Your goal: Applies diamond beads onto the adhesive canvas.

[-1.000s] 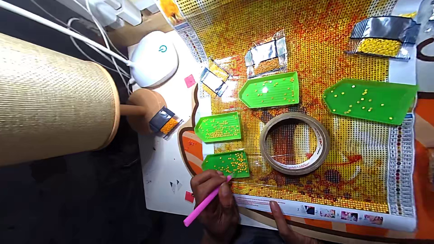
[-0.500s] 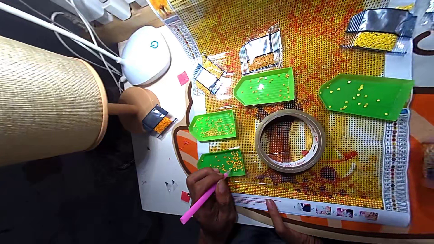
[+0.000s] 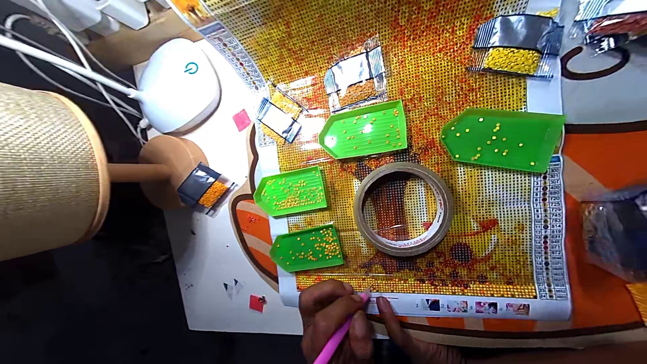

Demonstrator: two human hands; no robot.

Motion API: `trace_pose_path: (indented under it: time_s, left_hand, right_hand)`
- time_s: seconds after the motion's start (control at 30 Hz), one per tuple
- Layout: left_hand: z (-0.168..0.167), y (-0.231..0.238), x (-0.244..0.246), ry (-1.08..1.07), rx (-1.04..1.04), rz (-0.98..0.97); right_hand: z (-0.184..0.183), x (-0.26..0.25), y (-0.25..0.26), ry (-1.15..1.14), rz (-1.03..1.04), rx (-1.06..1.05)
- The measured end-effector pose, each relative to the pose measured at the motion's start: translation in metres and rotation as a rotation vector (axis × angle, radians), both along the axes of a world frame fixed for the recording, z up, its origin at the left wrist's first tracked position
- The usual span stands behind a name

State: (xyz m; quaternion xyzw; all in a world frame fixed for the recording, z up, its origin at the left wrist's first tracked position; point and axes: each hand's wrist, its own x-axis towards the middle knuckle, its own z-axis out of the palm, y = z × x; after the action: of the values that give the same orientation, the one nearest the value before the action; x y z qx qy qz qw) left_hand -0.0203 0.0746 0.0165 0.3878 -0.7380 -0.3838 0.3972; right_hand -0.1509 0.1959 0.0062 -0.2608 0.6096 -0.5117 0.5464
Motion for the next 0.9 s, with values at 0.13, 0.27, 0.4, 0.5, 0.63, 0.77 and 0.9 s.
trace_pose_path:
  time_s: [0.13,0.27,0.4,0.5,0.63,0.77,0.9]
  left_hand:
    - [-0.0069,0.0006,0.0038,-0.023,-0.012,-0.009]
    - [-0.009,0.0005,0.0045,-0.047,-0.03,-0.01]
    - [-0.0107,0.0013,0.003,-0.052,-0.036,-0.009]
    - [-0.01,0.0011,0.0025,-0.062,-0.037,-0.012]
    - [-0.0116,0.0015,0.0016,-0.066,-0.041,-0.011]
    - [-0.0116,0.0017,0.0018,-0.076,-0.043,-0.016]
    - [-0.0106,0.0014,0.0018,-0.085,-0.036,-0.02]
  right_hand:
    - [0.0028,-0.0003,-0.003,0.03,-0.004,-0.027]
    - [-0.0003,0.0013,-0.0038,-0.02,-0.013,-0.026]
    - [0.0034,-0.0009,-0.0092,-0.045,-0.034,-0.04]
    - [0.0014,-0.0001,-0.0078,-0.004,-0.026,-0.041]
    - [0.0017,-0.0016,-0.0078,0.009,-0.034,-0.046]
    - [0.0013,0.0013,-0.0067,0.004,-0.068,-0.023]
    - [-0.0033,0.0048,-0.0041,0.029,-0.07,-0.003]
